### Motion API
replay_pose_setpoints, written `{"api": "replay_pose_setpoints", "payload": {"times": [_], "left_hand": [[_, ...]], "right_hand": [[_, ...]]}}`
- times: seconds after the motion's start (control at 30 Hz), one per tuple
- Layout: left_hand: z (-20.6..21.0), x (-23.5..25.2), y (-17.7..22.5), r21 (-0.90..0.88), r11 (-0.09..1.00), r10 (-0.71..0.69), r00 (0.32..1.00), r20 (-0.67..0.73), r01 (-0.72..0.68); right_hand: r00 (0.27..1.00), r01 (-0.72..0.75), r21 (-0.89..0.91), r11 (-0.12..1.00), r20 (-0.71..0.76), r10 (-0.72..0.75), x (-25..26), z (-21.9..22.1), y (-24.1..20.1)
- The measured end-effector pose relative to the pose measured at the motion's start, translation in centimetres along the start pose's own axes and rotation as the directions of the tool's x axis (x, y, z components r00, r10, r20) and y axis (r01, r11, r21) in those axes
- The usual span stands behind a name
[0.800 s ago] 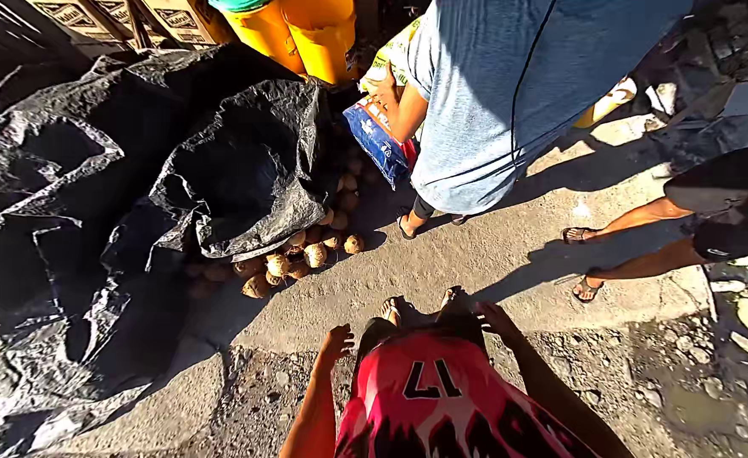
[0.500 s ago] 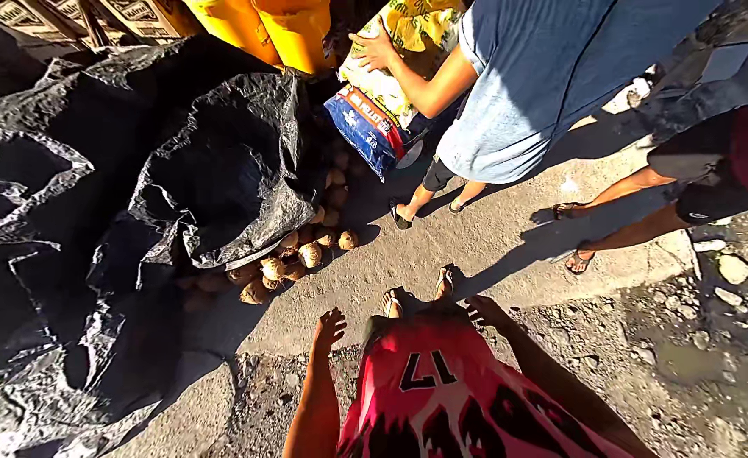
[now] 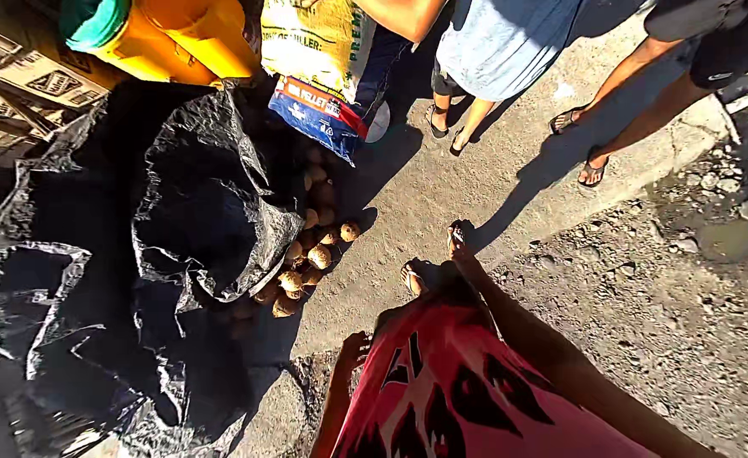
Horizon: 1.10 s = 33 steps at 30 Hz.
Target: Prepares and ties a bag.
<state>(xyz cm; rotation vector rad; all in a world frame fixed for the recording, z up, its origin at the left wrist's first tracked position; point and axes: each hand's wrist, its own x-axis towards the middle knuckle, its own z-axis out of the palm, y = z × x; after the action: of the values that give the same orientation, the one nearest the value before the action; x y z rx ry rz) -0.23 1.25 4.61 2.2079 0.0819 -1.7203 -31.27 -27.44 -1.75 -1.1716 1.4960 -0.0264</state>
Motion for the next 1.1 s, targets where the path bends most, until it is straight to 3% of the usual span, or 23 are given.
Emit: {"api": "replay_pose_setpoints", "payload": {"times": [0.23, 0.53, 0.67, 0.9, 1.1], "left_hand": [[-3.0, 1.6, 3.7, 0.136, 0.990, 0.018, 0.999, 0.049, -0.025], [0.9, 2.8, 8.3, 0.113, 0.987, 0.101, 0.987, 0.124, -0.115], [2.6, 3.2, 8.1, 0.123, 0.988, 0.076, 0.991, 0.112, -0.090], [2.1, 2.6, 8.1, 0.302, 0.953, 0.014, 0.999, 0.044, -0.027], [1.0, 1.3, 8.8, 0.315, 0.949, -0.015, 0.999, -0.050, 0.030]], "right_hand": [[0.998, -0.059, 0.128, 0.990, 0.015, 0.058, 0.7, -1.4, 0.9], [0.961, -0.273, 0.205, 0.940, 0.024, 0.274, -0.1, -5.8, 0.7], [0.955, -0.293, 0.245, 0.924, 0.045, 0.292, -0.2, -6.7, 1.0], [0.935, -0.341, 0.379, 0.860, 0.048, 0.350, 0.9, -5.3, 2.9], [0.928, -0.364, 0.331, 0.871, 0.055, 0.367, 4.0, -5.1, 4.2]]}}
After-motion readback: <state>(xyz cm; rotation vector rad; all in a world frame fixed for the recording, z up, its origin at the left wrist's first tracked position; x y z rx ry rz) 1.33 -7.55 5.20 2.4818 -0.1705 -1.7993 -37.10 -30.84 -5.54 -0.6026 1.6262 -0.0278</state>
